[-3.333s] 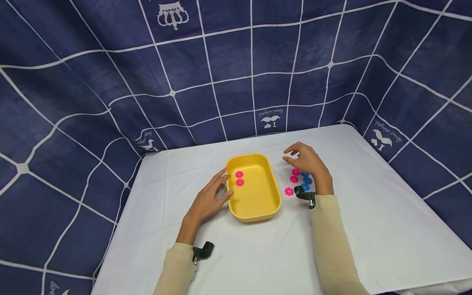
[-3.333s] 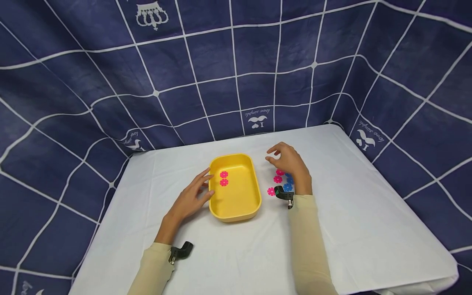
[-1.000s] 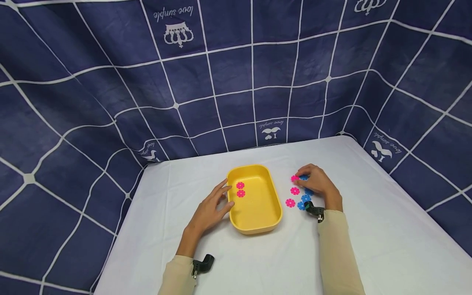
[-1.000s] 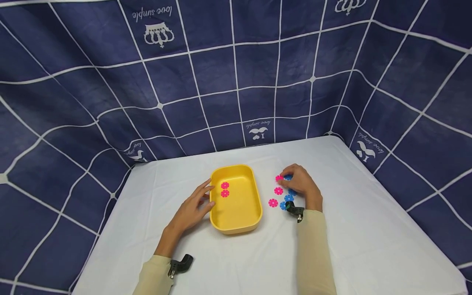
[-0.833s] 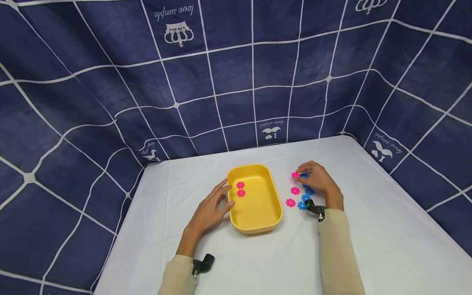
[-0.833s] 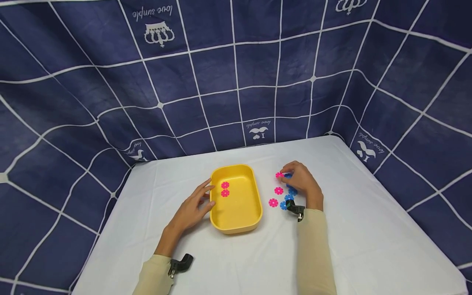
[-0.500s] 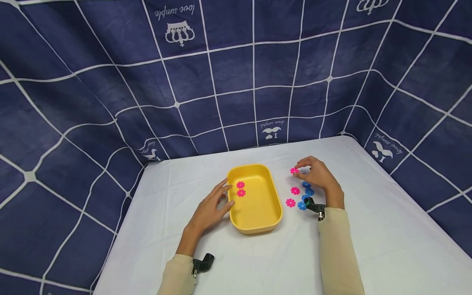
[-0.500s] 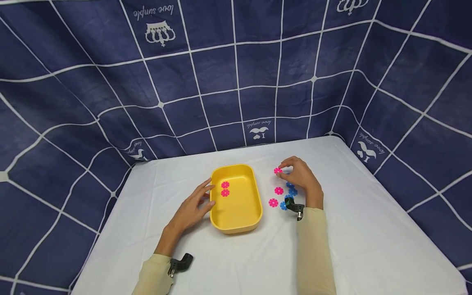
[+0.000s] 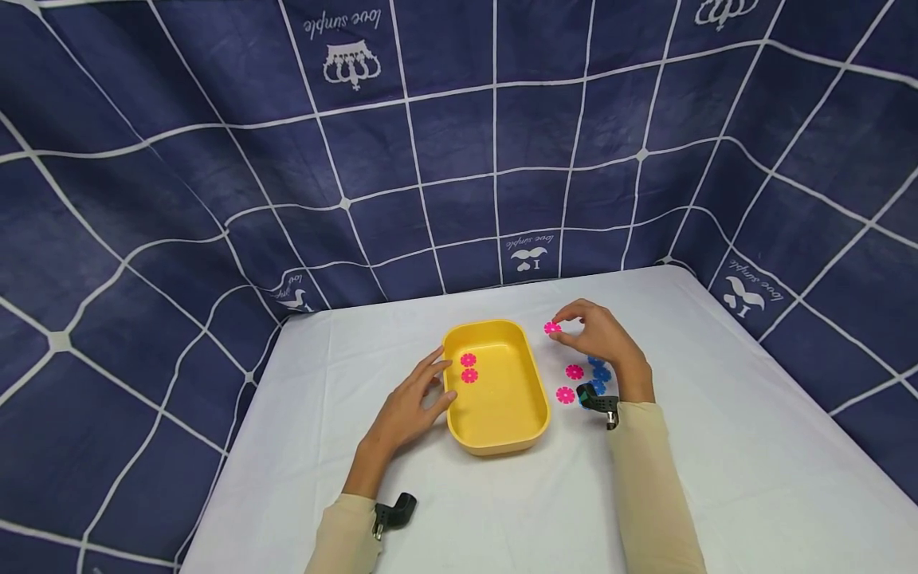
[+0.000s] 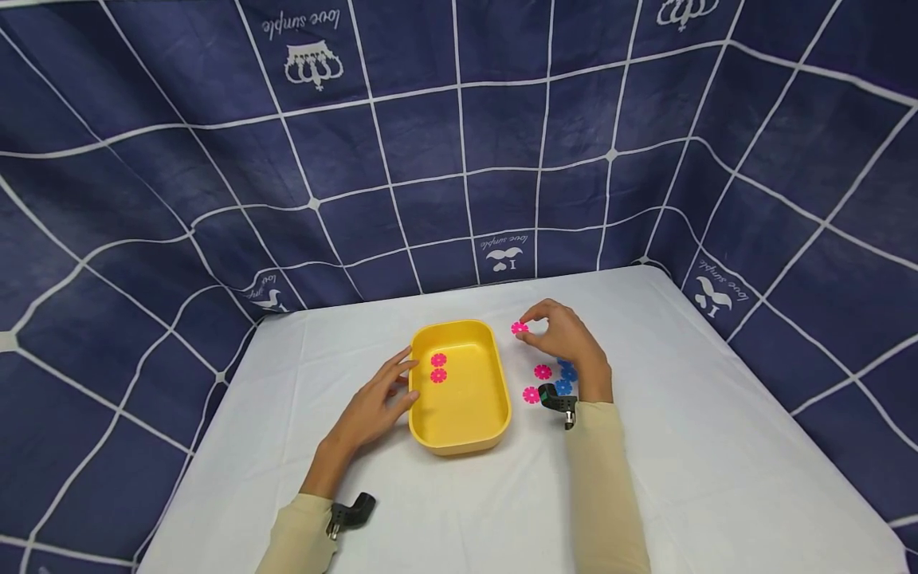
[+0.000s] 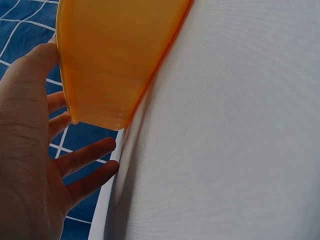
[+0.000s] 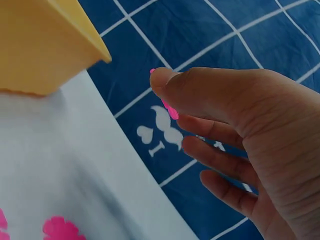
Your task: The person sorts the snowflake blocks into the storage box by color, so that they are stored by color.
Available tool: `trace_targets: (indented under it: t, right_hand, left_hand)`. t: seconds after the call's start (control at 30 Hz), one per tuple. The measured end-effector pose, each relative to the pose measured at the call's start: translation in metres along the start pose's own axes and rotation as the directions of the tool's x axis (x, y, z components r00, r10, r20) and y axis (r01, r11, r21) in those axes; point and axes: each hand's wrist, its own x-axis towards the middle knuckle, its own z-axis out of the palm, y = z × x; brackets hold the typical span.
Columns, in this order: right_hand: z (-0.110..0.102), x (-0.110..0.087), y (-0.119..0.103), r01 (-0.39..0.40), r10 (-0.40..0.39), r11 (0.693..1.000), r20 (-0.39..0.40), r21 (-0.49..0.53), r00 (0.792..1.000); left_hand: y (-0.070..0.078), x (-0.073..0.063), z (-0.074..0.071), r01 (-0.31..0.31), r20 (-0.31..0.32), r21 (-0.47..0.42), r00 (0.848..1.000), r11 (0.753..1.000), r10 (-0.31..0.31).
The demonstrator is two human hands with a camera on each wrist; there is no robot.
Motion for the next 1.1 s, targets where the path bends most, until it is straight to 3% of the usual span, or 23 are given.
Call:
trace_targets:
  t: [0.5,0.73,1.1]
  right_hand:
    - [0.024,0.010,-0.049,0.160,-0.159,0.987,0.051,-0.003,0.986]
    - [0.036,0.015,-0.067,0.242,-0.239,0.970,0.078,-0.029,0.968]
    - [0.059,0.020,-0.093,0.273,-0.261,0.959,0.138,-0.071,0.955]
  left_hand:
    - [0.000,-0.002,0.001,0.002,-0.011,-0.001,1.000,1.000,-0.002]
    - [0.000,0.000,0.000,-0.010,-0.022,-0.003,1.000,1.000,0.010]
    - [0.001,0.000,0.000,0.004,-0.015,-0.012,1.000,1.000,-0.004]
